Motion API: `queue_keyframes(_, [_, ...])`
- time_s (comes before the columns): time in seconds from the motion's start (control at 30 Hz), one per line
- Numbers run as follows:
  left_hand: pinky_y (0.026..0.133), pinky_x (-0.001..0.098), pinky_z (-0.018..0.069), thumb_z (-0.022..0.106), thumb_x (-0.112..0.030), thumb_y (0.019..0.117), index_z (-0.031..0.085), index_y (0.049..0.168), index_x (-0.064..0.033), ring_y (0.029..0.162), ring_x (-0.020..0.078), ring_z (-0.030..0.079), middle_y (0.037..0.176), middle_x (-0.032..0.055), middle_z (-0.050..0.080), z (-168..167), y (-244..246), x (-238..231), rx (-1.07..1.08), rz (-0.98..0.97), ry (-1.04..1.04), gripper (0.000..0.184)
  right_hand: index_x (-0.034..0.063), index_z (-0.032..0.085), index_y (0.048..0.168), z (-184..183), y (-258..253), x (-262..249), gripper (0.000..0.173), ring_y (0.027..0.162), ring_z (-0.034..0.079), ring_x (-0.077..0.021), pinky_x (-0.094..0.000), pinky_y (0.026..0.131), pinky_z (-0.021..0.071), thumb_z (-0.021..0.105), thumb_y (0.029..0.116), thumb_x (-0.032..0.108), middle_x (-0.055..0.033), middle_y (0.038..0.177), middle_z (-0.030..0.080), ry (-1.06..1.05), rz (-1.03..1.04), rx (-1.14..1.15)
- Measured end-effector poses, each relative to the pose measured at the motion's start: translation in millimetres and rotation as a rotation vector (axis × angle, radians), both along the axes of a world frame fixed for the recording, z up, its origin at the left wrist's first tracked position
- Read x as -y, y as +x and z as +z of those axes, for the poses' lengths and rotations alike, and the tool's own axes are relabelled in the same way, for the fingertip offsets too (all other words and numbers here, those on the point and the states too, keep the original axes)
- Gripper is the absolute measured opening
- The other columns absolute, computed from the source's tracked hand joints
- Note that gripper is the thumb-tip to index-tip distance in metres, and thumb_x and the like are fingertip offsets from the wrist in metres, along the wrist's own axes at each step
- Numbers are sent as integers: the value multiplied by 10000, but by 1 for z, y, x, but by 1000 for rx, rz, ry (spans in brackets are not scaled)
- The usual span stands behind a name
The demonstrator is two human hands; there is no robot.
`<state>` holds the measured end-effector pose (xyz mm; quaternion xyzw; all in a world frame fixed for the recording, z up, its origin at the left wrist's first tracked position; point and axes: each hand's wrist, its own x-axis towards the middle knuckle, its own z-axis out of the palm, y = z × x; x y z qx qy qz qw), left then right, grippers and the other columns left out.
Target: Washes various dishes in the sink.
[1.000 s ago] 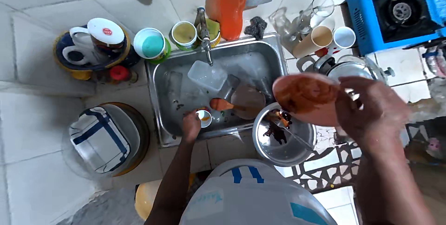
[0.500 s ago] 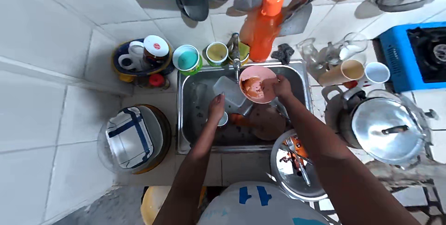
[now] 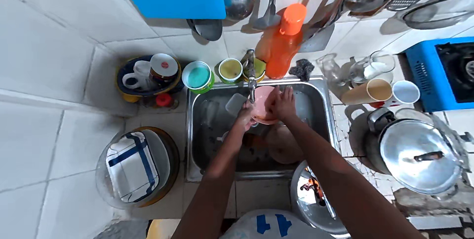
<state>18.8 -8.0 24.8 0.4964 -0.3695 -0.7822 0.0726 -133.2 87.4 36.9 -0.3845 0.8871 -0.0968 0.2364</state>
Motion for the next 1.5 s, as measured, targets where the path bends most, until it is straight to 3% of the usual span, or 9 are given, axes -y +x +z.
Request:
queue_keyframes(0.1, [809,424,571,418,-316,1117,369,1546,-221,976,284,651,1243,194,607,11,-8,-7,42,-63,-92,443,38,156,1644,-43,20,9,905,1569,-63,-485,-706,1230,-16,392,1013,642,-278,1701,-21,-110,66,-118])
queue_keyframes(0.2, [871,462,546,355,-449,1114,425,1503,-174,1059,296,626,1282,175,601,21,-12,-5,28,-69,-50,481,38,85,1650,-29,48,30,716,1590,-41,-411,-634,1259,44,400,1091,355,-244,1711,-42,-140,76,303])
queue_keyframes(0.3, [762,406,536,342,-413,1119,498,1398,-167,884,220,617,1055,104,627,29,-5,6,-8,-22,-38,404,-28,553,1405,0,70,32,418,1307,565,-364,-546,1100,444,360,1110,196,-266,1414,568,-277,5,691])
queue_keyframes(0.47, [890,531,535,303,-508,1109,310,1595,-288,1160,327,602,1425,169,549,31,4,27,16,-118,-191,533,91,214,1646,-15,55,-14,635,1583,212,-263,-486,1293,143,386,1093,351,-112,1706,237,-153,639,464])
queue_keyframes(0.6, [860,554,545,316,-600,1077,267,1609,-367,1162,377,612,1481,194,508,46,8,34,123,-209,-205,583,126,362,1605,-27,-5,-34,637,1578,169,-382,-634,1259,40,568,1042,343,-151,1677,301,12,867,54])
queue_keyframes(0.83, [692,335,542,476,-520,1039,579,1262,-86,765,203,625,999,129,642,41,11,53,221,-212,72,498,68,626,1399,-11,-31,-23,600,1595,70,-377,-649,1254,53,804,853,244,-70,1724,192,15,711,-161])
queue_keyframes(0.93, [645,278,525,477,-394,1050,595,1155,-75,700,147,603,899,74,630,28,15,53,209,-175,177,356,40,754,1148,24,-49,-24,340,1522,309,-411,-579,1258,214,824,861,207,-150,1503,557,-131,611,194])
queue_keyframes(1.2, [845,397,567,281,-670,1040,434,1462,-47,969,276,669,1256,232,610,27,-6,8,-156,4,458,768,9,744,1074,109,-58,-25,188,875,698,-278,-553,858,545,773,914,102,-174,950,733,-37,442,440])
queue_keyframes(1.5, [1018,636,470,425,-310,1097,352,1576,-138,1301,411,548,1444,256,533,62,30,10,164,-90,-304,514,248,390,1601,11,15,-15,662,1548,295,-323,-681,1238,111,542,990,44,-91,1642,392,196,878,117])
